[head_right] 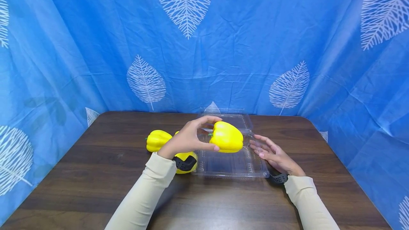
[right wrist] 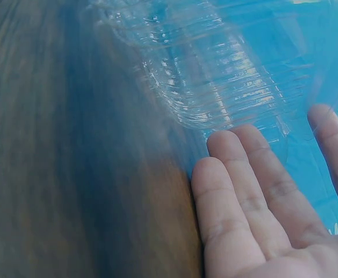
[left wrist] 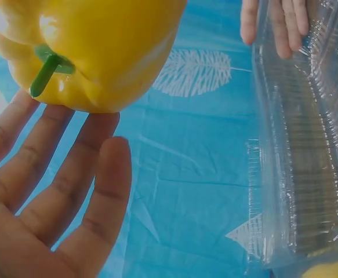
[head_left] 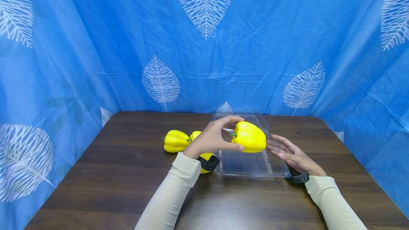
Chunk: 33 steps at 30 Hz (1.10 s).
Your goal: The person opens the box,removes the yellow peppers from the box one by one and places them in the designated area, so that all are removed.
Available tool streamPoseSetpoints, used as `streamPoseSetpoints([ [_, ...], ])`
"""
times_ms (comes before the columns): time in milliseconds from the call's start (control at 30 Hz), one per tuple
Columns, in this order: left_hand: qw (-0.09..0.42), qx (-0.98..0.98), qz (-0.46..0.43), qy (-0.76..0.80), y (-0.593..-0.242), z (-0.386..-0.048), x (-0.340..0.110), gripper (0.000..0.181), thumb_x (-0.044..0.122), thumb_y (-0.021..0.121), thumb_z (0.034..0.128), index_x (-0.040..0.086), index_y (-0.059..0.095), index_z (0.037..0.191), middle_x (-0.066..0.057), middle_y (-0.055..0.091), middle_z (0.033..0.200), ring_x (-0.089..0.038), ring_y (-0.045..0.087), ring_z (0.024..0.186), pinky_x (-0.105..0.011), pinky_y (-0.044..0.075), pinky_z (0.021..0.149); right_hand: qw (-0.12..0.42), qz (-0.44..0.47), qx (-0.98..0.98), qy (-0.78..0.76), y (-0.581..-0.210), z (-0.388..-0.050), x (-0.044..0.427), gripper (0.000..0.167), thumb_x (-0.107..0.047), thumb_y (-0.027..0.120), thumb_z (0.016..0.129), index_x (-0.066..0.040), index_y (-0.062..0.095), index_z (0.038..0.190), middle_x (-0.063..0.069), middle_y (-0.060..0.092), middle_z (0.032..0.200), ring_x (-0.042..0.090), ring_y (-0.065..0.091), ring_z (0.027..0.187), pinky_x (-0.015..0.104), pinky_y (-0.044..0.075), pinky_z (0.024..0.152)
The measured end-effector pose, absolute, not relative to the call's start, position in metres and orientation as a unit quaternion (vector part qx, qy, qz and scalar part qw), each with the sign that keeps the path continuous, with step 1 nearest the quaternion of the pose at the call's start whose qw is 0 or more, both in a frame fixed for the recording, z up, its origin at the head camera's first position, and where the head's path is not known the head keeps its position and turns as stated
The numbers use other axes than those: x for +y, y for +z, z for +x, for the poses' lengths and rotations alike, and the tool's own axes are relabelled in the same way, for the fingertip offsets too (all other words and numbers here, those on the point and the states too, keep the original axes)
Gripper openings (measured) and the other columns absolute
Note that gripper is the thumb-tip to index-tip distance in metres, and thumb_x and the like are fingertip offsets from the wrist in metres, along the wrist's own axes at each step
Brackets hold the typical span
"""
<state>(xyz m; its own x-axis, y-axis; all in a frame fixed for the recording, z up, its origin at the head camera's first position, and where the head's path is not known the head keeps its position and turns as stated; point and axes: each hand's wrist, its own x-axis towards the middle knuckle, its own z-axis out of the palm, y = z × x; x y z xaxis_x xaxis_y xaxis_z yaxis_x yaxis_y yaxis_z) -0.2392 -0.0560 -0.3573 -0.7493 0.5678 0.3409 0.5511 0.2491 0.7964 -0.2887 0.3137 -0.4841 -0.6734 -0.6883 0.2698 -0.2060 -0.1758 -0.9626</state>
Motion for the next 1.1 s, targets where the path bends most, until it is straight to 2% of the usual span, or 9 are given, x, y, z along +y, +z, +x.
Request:
streamPoseSetpoints([
  [167, 0.006, 0.783, 0.358, 0.509, -0.356, -0.232, -0.065, 0.076, 0.009, 0.091, 0.0865, 0.003, 0.055, 0.153, -0.012, 0.061, 0.151, -0.032, 0.061, 0.132, -0.029, 0.060, 0.099, 0.177, -0.372, 0.612, -0.675, -0.484, -0.290, 0.314, 0.061, 0.008, 0.044, 0.110, -0.022, 0.038, 0.164, -0.008, 0.055, 0.159, 0.008, 0.055, 0.144, 0.024, 0.046, 0.115],
  [400, -0.006, 0.783, 0.346, 0.518, -0.363, -0.227, -0.082, 0.075, 0.008, 0.090, 0.0871, 0.002, 0.055, 0.153, -0.014, 0.062, 0.150, -0.034, 0.062, 0.129, -0.053, 0.058, 0.106, 0.178, -0.382, 0.605, -0.675, -0.484, -0.291, 0.314, 0.062, 0.007, 0.043, 0.110, -0.021, 0.038, 0.165, -0.008, 0.054, 0.160, 0.008, 0.054, 0.145, 0.023, 0.045, 0.115],
  [533, -0.002, 0.780, 0.329, 0.533, -0.365, -0.224, -0.091, 0.075, 0.006, 0.089, 0.0869, 0.002, 0.055, 0.153, -0.013, 0.061, 0.149, -0.031, 0.063, 0.128, -0.055, 0.057, 0.106, 0.181, -0.388, 0.600, -0.676, -0.484, -0.291, 0.314, 0.062, 0.007, 0.043, 0.111, -0.020, 0.036, 0.166, -0.007, 0.054, 0.160, 0.008, 0.054, 0.145, 0.023, 0.045, 0.116],
  [767, -0.003, 0.789, 0.309, 0.531, -0.366, -0.220, -0.105, 0.075, 0.012, 0.089, 0.0878, 0.006, 0.055, 0.154, -0.011, 0.062, 0.147, -0.031, 0.062, 0.125, -0.049, 0.060, 0.103, 0.183, -0.401, 0.588, -0.678, -0.486, -0.292, 0.315, 0.063, 0.009, 0.040, 0.111, -0.015, 0.031, 0.169, -0.005, 0.052, 0.162, 0.009, 0.052, 0.147, 0.023, 0.043, 0.117],
  [933, 0.008, 0.781, 0.298, 0.549, -0.368, -0.217, -0.115, 0.074, 0.012, 0.088, 0.0882, 0.006, 0.054, 0.154, -0.012, 0.060, 0.149, -0.034, 0.061, 0.126, -0.057, 0.056, 0.107, 0.189, -0.419, 0.569, -0.682, -0.488, -0.295, 0.316, 0.064, 0.010, 0.038, 0.111, -0.012, 0.029, 0.170, -0.003, 0.050, 0.164, 0.011, 0.049, 0.149, 0.024, 0.042, 0.119],
  [1100, 0.016, 0.779, 0.283, 0.560, -0.371, -0.215, -0.125, 0.075, 0.013, 0.086, 0.0892, 0.004, 0.052, 0.156, -0.015, 0.057, 0.153, -0.037, 0.063, 0.129, -0.055, 0.057, 0.107, 0.197, -0.435, 0.552, -0.684, -0.490, -0.297, 0.316, 0.064, 0.010, 0.037, 0.111, -0.011, 0.025, 0.171, 0.000, 0.047, 0.167, 0.012, 0.047, 0.152, 0.024, 0.041, 0.120],
])
